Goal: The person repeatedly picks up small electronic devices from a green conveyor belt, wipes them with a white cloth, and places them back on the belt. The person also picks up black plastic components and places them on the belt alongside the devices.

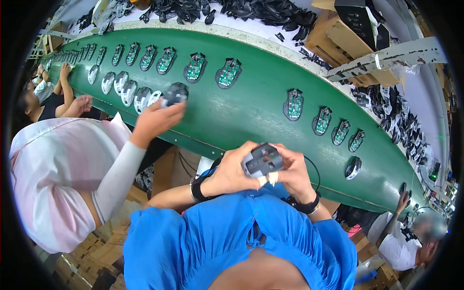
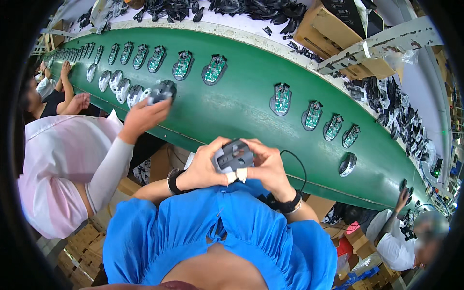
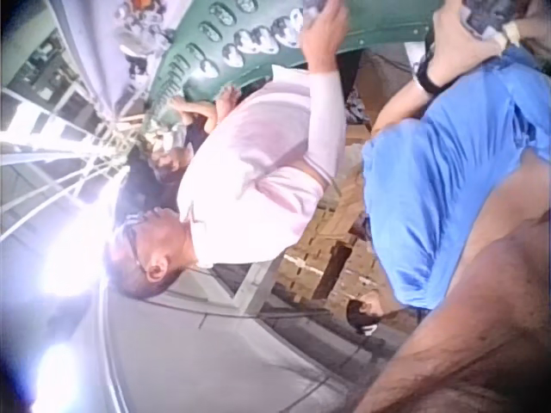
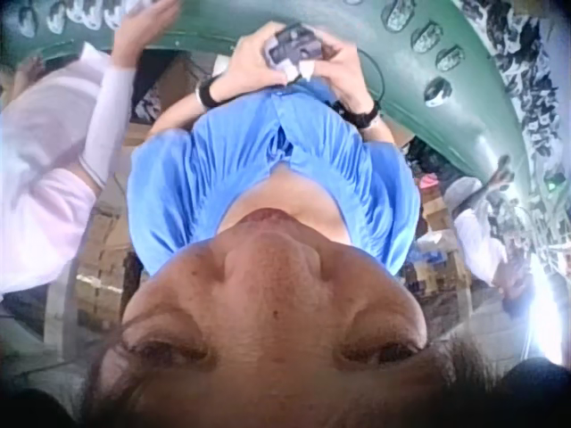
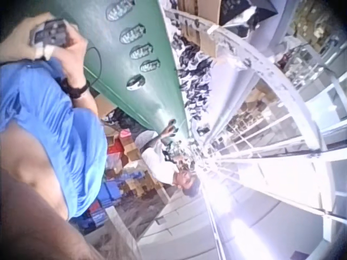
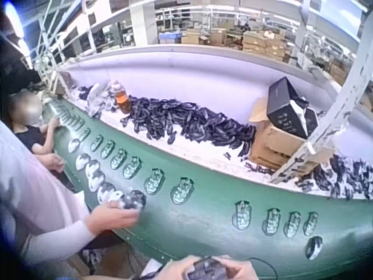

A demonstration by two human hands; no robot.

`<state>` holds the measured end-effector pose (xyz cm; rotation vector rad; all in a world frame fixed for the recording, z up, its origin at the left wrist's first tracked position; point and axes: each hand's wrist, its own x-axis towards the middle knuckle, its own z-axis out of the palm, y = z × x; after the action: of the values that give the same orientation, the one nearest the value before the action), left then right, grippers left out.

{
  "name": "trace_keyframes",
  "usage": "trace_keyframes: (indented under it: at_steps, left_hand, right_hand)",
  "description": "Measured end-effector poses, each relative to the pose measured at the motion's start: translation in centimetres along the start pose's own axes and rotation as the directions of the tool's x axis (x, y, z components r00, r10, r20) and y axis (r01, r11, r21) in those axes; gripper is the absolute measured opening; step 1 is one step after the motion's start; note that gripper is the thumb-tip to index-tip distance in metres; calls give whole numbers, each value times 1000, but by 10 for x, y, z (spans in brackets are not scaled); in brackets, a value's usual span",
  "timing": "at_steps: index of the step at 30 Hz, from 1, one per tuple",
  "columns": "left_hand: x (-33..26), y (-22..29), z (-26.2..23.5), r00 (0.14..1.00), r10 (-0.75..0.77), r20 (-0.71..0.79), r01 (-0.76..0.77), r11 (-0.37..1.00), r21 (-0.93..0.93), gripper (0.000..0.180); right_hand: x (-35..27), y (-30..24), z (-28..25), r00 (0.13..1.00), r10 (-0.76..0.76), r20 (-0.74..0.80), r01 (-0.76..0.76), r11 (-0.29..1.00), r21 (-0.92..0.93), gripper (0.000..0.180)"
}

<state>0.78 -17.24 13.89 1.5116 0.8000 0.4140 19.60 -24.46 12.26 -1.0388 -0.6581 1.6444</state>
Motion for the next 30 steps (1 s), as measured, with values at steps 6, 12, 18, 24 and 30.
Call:
trace_keyframes:
  at_steps: [6, 12, 18, 24, 30]
  left_hand:
    - [67, -52, 40, 981, 34, -193, -4, 988, 155, 63]
    - [115, -70, 112, 905, -86, 416, 129, 989, -75, 73]
    - [119, -84, 53, 974, 224, -27, -221, 972, 77, 62]
    - [83, -113, -104, 755, 284, -591, 110, 834, 541, 60]
    - [47, -170, -184, 646, 213, -733, 599, 453, 660, 82]
  right_hand:
    - [12, 41, -43, 840, 13, -542, -10, 1000, 9, 52]
    - [7, 74, -104, 717, -22, -697, 226, 953, 202, 49]
    - [-35, 72, -237, 39, -789, -614, -419, 545, -727, 62]
    - [-55, 104, -311, 19, -591, -806, -976, 165, -145, 79]
    - [124, -5, -175, 568, -672, -475, -339, 336, -879, 42]
